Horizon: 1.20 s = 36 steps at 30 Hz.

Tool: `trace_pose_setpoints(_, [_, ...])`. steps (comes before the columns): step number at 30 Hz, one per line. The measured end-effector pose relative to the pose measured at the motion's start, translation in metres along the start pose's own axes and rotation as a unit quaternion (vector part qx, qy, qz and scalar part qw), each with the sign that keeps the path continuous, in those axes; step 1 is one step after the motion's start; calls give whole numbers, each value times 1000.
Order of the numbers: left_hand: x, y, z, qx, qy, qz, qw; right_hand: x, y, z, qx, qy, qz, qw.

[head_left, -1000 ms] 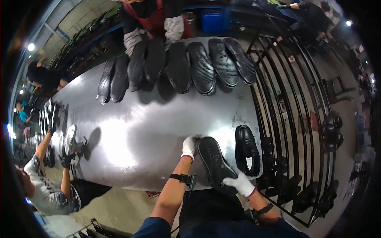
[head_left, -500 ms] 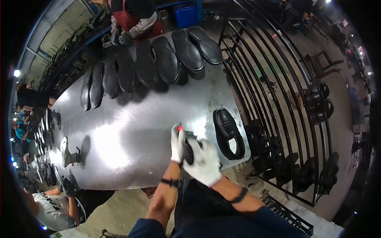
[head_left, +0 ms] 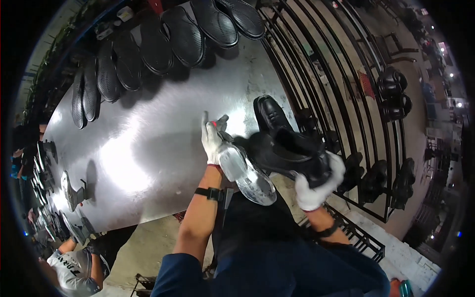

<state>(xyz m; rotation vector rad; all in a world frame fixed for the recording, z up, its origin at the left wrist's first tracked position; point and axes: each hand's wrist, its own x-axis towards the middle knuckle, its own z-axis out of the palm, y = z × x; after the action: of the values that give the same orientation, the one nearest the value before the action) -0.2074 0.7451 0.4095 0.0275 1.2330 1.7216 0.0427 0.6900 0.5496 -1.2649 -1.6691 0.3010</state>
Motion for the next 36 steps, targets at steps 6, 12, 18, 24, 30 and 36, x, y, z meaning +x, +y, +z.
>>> trace_pose_setpoints(6, [26,-66,-71,133,-64,-27,989,-60,68,35,-71,-360,73,927])
trace_pose_setpoints(12, [-119,-74,-112,67,-71,-93,991,-19,91,80,-238,-411,170,863])
trace_pose_setpoints(18, [-91,-26,-52,-169,-68,-116,976,-5,122,170,-351,-516,96,775])
trace_pose_setpoints(24, [-40,107,-122,-263,87,42,960,-7,157,140,-340,-499,44,796])
trace_pose_setpoints(30, [8,240,-319,-260,216,327,882,-13,136,150,-273,-465,69,839])
trace_pose_setpoints(36, [13,38,-190,399,138,162,892,-39,174,77,-212,-433,223,847])
